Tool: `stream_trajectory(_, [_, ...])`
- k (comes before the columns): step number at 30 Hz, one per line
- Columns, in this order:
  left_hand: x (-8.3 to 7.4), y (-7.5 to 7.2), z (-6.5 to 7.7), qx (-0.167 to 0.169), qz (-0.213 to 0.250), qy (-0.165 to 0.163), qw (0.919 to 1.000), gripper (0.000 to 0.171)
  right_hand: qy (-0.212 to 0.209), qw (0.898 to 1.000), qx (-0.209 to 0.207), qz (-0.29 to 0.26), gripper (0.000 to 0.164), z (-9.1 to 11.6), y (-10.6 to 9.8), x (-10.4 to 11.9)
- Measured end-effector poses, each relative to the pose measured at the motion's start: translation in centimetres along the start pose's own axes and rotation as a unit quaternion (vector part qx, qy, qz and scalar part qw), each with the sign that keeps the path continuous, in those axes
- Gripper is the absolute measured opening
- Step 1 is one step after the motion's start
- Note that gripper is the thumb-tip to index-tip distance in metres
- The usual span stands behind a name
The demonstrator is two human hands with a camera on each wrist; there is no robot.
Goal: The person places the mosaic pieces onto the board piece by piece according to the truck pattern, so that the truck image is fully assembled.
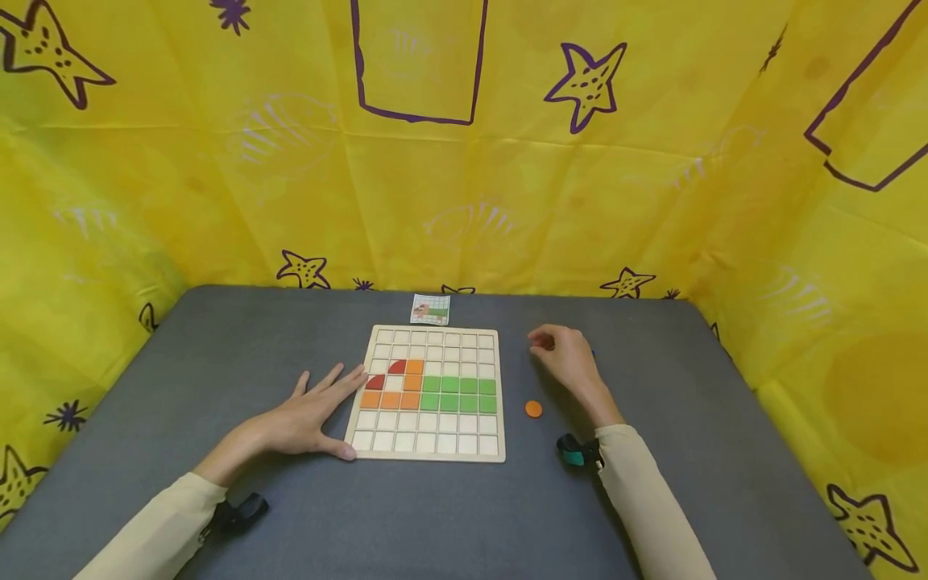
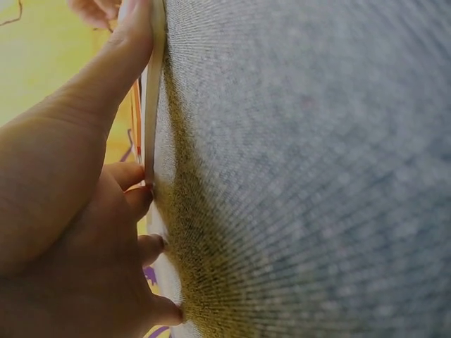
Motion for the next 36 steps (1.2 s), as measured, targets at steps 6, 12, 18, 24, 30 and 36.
stream_trajectory(6, [0.1, 0.2, 0.0, 0.0, -0.001, 0.001, 1.0, 0.117, 0.0, 1.0, 0.012, 0.008, 0.021, 0.9, -0.7, -1.4])
stream_trajectory(12, [0.1, 0.2, 0.0, -0.002, 0.001, 0.0, 1.0, 0.118, 0.008, 1.0, 0.009, 0.019, 0.026, 1.4, -1.8, -3.0])
stream_trajectory(18, [0.2, 0.2, 0.0, 0.0, 0.001, -0.003, 1.0, 0.118, 0.038, 0.999, 0.005, 0.026, 0.033, 2.1, -2.7, -5.5])
stream_trajectory(24, [0.3, 0.2, 0.0, 0.001, 0.001, -0.003, 1.0, 0.117, 0.046, 0.999, 0.008, 0.012, 0.035, 2.5, -3.2, -6.4])
stream_trajectory(30, [0.3, 0.2, 0.0, -0.001, 0.002, 0.001, 1.0, 0.117, 0.065, 0.997, 0.018, 0.022, 0.034, 2.8, -3.7, -7.1])
stream_trajectory(36, [0.2, 0.2, -0.1, -0.002, 0.0, 0.004, 1.0, 0.118, 0.073, 0.997, 0.034, 0.016, 0.031, 3.2, -3.7, -7.6])
Point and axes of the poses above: each hand's wrist, its own z-axis away from the middle knuckle, its own y-axis out of the palm, x = y × z, the point moved 9 cm from there along -z, towards the middle knuckle, and after that the axes turned 10 degrees about -y, right-handed, at the moved point
